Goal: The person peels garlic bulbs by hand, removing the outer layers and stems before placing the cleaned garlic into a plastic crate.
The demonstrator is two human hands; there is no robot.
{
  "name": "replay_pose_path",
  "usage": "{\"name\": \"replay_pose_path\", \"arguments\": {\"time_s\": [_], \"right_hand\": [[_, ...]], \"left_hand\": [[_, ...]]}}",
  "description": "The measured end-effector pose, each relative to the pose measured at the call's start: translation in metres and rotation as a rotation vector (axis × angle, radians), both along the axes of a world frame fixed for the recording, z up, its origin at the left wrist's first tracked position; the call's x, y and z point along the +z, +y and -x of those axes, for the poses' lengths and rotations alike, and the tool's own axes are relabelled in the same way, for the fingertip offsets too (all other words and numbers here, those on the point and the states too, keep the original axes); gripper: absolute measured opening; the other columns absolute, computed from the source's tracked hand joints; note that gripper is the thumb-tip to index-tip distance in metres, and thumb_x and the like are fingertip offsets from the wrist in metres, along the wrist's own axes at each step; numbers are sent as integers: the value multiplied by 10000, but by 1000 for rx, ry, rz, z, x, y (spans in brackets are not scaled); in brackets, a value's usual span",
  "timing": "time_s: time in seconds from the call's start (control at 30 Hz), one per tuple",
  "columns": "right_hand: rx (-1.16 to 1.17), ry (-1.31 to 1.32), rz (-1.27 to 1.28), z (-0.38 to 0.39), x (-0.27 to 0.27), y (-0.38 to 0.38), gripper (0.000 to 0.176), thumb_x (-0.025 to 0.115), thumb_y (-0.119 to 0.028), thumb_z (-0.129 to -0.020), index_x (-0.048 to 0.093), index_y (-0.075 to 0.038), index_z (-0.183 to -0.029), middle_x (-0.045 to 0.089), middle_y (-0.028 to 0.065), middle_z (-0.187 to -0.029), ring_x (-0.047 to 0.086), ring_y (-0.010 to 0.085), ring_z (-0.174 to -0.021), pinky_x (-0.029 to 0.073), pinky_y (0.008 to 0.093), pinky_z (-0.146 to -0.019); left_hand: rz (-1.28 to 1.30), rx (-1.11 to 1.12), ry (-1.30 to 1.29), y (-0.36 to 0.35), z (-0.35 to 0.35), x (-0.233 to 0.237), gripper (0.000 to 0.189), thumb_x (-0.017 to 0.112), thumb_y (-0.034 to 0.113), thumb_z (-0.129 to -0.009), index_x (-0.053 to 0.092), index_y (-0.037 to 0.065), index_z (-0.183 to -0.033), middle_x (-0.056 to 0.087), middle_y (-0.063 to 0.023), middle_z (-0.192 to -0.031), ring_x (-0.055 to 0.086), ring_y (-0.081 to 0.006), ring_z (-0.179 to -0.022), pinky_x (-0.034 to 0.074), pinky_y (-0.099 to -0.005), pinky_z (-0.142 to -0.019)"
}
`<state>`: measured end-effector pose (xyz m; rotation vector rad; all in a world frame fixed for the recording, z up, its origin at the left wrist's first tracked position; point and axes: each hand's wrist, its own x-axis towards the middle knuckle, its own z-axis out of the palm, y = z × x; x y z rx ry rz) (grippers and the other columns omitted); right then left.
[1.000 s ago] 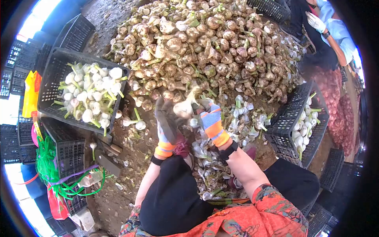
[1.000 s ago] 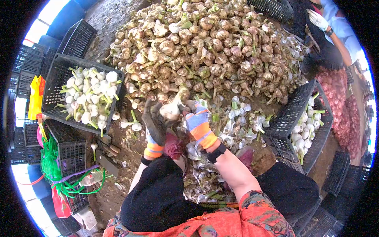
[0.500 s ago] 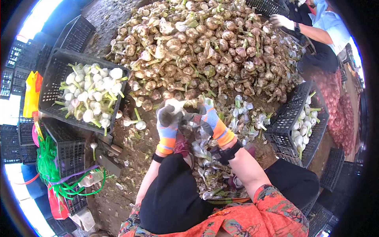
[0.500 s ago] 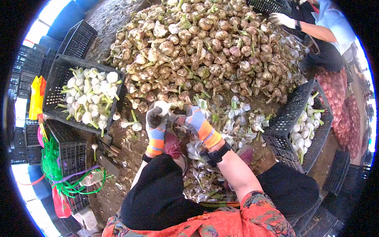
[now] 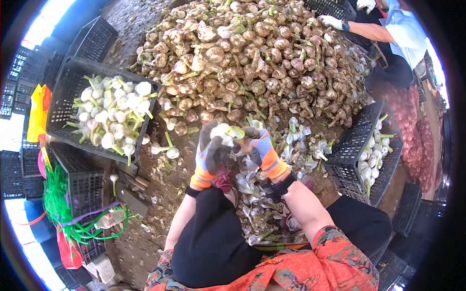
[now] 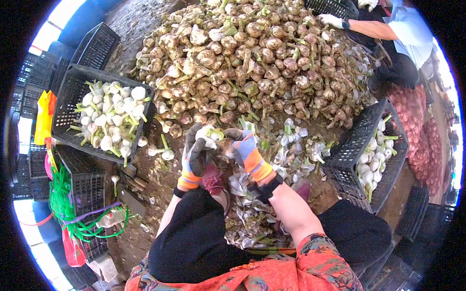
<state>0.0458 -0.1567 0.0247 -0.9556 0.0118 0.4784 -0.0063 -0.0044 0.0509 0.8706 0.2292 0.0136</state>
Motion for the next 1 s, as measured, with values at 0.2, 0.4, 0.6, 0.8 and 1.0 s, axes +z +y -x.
{"name": "replay_pose_path", "arguments": {"time_s": [0.2, 0.4, 0.6, 0.8, 1.0], "right_hand": [[191, -149, 522, -2, 13, -5, 238, 558, 28, -746, 607, 17, -978, 651, 49, -867, 589, 100, -775, 475, 225, -685], [-42, 8, 309, -11, 14, -12, 199, 529, 18, -736, 593, 19, -924, 625, 50, -747, 571, 114, -619, 483, 256, -554], [-390, 138, 457, -37, -28, -52, 210, 575, -49, -724, 610, -3, -926, 602, 58, -722, 574, 153, -627, 477, 261, -578], [103, -453, 903, -27, 36, -46, 504, 704, -94, -665, 566, -54, -1148, 604, 122, -1044, 569, 206, -924, 457, 290, -814], [179, -286, 564, 3, 75, 6, 192, 657, -84, -753, 644, 8, -921, 662, 56, -840, 594, 107, -749, 468, 253, -677]], "left_hand": [[-345, -3, -116, 6, -4, -13, 590, 669, 253, -772, 389, 25, -1239, 540, -94, -1116, 543, -196, -1024, 460, -292, -854], [-219, -152, -110, 21, -2, -11, 596, 748, 157, -674, 474, -25, -1172, 559, -99, -1138, 542, -182, -1036, 432, -300, -899], [-159, -423, -84, 22, 19, 4, 779, 727, 345, -716, 371, -43, -1290, 520, -106, -1202, 522, -176, -1071, 407, -299, -925], [-194, -347, -112, 16, 3, 10, 693, 664, 183, -763, 305, -2, -1326, 473, -94, -1193, 511, -183, -1047, 428, -285, -889], [-110, 111, 99, 5, 1, -13, 341, 597, 128, -826, 463, 10, -1116, 535, -92, -1053, 558, -175, -933, 475, -312, -822]]}}
